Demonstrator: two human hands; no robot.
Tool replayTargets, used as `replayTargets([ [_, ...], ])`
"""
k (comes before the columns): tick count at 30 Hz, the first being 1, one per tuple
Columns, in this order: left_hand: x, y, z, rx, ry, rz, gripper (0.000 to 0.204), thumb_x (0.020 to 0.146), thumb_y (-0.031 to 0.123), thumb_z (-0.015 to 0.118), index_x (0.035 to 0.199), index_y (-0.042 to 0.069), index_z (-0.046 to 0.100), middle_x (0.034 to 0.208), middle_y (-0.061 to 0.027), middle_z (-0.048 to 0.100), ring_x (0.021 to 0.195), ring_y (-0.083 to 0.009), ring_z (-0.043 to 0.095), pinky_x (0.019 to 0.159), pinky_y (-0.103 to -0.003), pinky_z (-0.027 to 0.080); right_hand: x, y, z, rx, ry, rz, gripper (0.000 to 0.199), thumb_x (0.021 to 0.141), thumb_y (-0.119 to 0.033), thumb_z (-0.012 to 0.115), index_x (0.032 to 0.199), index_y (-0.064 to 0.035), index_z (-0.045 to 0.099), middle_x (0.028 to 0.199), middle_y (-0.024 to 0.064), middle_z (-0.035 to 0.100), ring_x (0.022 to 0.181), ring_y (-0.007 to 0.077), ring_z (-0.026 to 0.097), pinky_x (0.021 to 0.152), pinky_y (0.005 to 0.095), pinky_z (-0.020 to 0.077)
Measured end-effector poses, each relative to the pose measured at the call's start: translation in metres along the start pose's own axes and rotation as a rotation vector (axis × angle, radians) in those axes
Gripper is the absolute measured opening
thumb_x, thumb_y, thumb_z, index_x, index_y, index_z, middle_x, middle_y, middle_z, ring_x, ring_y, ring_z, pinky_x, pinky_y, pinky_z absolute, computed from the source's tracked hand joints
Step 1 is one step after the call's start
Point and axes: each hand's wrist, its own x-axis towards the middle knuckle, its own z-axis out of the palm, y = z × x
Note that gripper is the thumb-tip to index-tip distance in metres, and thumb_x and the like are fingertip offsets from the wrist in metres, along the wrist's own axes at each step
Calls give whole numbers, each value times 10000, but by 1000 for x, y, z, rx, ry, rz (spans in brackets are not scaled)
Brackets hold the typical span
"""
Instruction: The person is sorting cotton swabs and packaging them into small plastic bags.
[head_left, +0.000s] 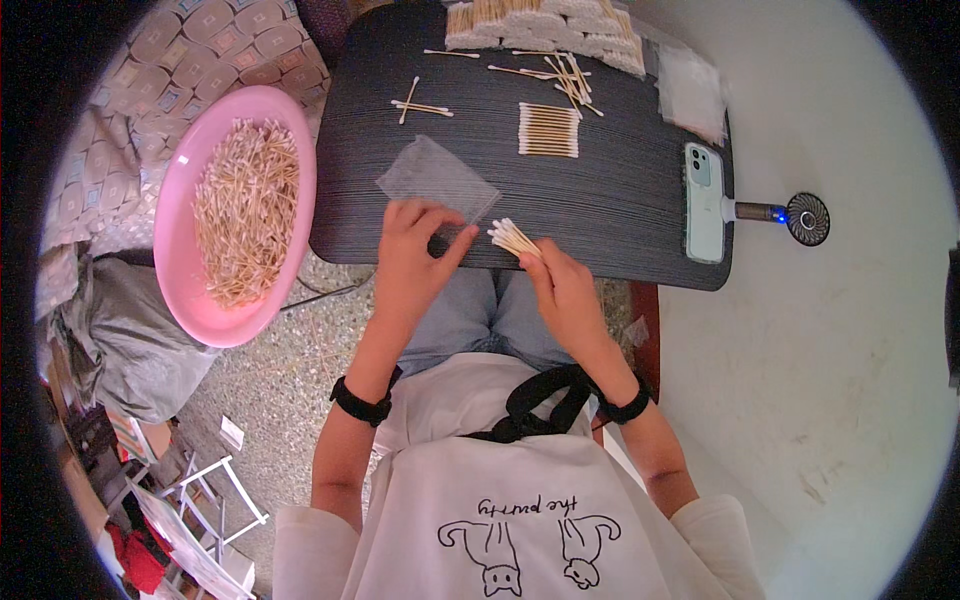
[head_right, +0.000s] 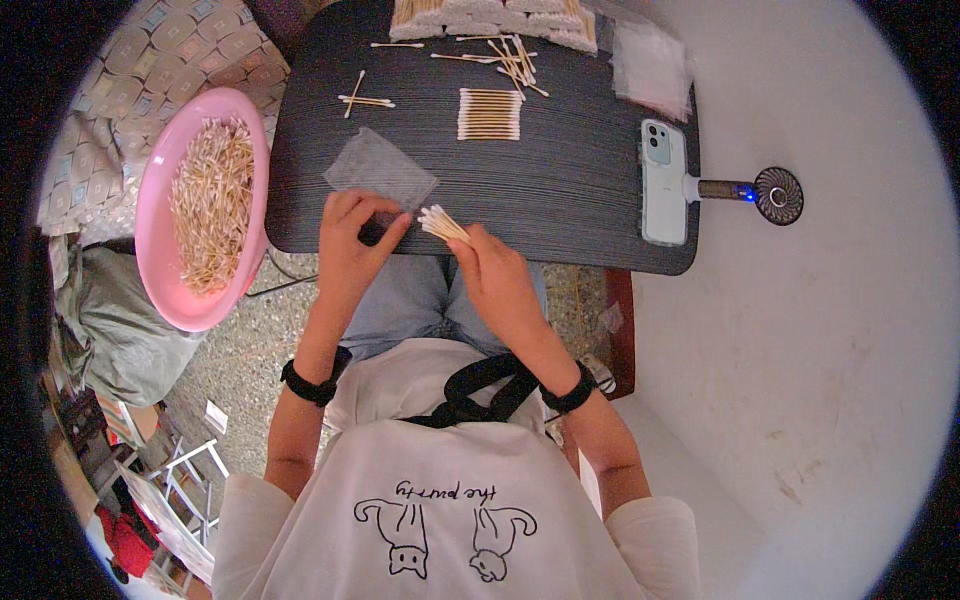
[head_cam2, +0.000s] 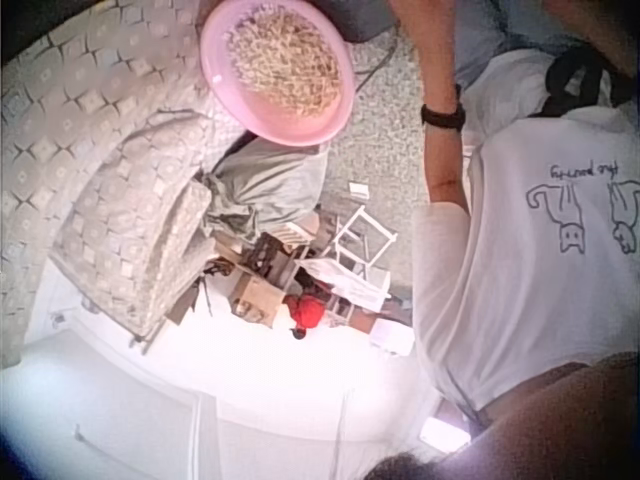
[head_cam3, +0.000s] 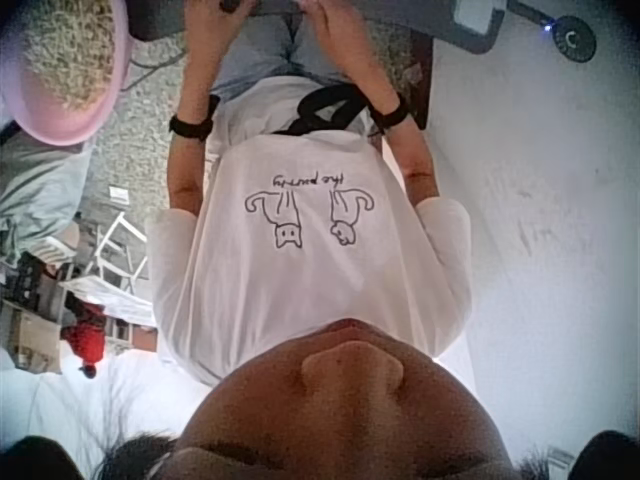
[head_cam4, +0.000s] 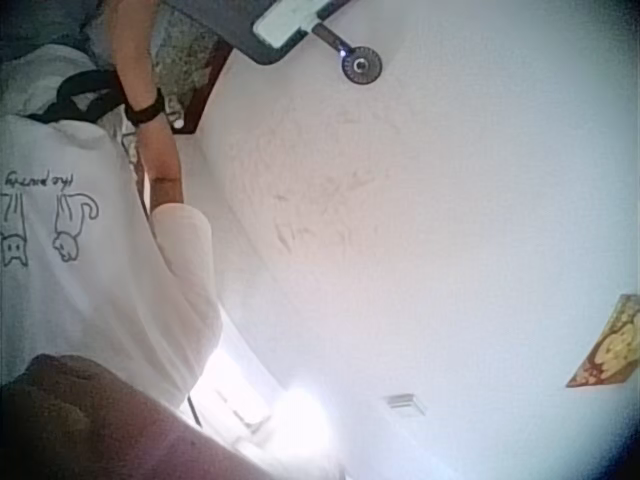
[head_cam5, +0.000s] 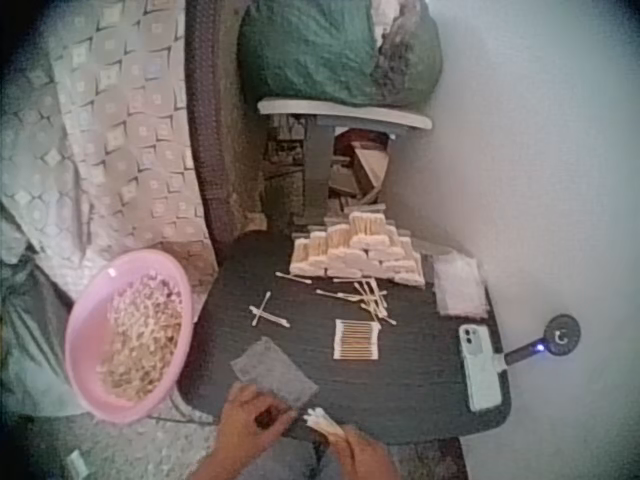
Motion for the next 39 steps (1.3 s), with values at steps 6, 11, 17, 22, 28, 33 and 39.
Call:
replayTargets([
  [6, -1, -7, 17, 17, 25, 60, 150, 732, 101, 726, 845, 31, 657, 897, -101, 586, 882, -286, 550, 770, -372, 445, -3, 4, 2, -42, -14, 5, 224, 971, -221, 495, 893, -12, 474, 742, 233, 572, 706, 448, 565, 594, 501, 419],
  [11, -1, -9, 18, -25, 28, 25, 112, 756, 79, 696, 835, 17, 646, 863, -105, 582, 848, -297, 554, 759, -387, 442, -4, 3, 2, -59, -16, 25, 228, 970, -225, 497, 890, -13, 470, 748, 239, 574, 718, 451, 567, 598, 507, 421],
  [17, -2, -4, 18, -27, -60, -26, 98, 781, 80, 677, 782, 0, 620, 832, -114, 584, 795, -297, 551, 696, -392, 433, -1, 4, 6, -26, 29, 1, 236, 968, -234, 504, 887, -16, 469, 745, 233, 581, 710, 446, 572, 581, 501, 425],
  [22, -1, -6, 17, -106, -42, -41, 79, 798, 84, 671, 837, 21, 645, 755, -90, 605, 637, -221, 517, 601, -320, 424, 0, 1, 4, -42, 16, 8, 240, 970, -240, 501, 886, -18, 470, 746, 230, 583, 700, 444, 577, 575, 498, 428],
  [28, 0, -10, 14, -196, -70, -148, 102, 828, 119, 676, 856, 21, 665, 729, -52, 633, 614, -118, 507, 580, -260, 411, 2, 7, 7, -44, 17, 46, 255, 975, -258, 484, 889, -18, 479, 758, 227, 592, 704, 444, 579, 580, 512, 427],
  [33, 1, -13, 10, -300, -92, -190, 110, 860, 130, 652, 862, 20, 660, 708, -22, 606, 621, -68, 484, 563, -230, 393, 12, 1, 8, -143, 11, 4, 273, 974, -275, 483, 889, -16, 494, 755, 231, 605, 711, 443, 591, 593, 515, 448],
  [39, 0, -16, 10, -241, -92, -144, 95, 899, 113, 603, 919, 20, 604, 687, -23, 559, 598, -76, 465, 538, -244, 376, 24, 5, 11, -171, -68, 6, 318, 973, -315, 475, 888, -12, 518, 753, 243, 618, 715, 444, 604, 599, 526, 468],
])
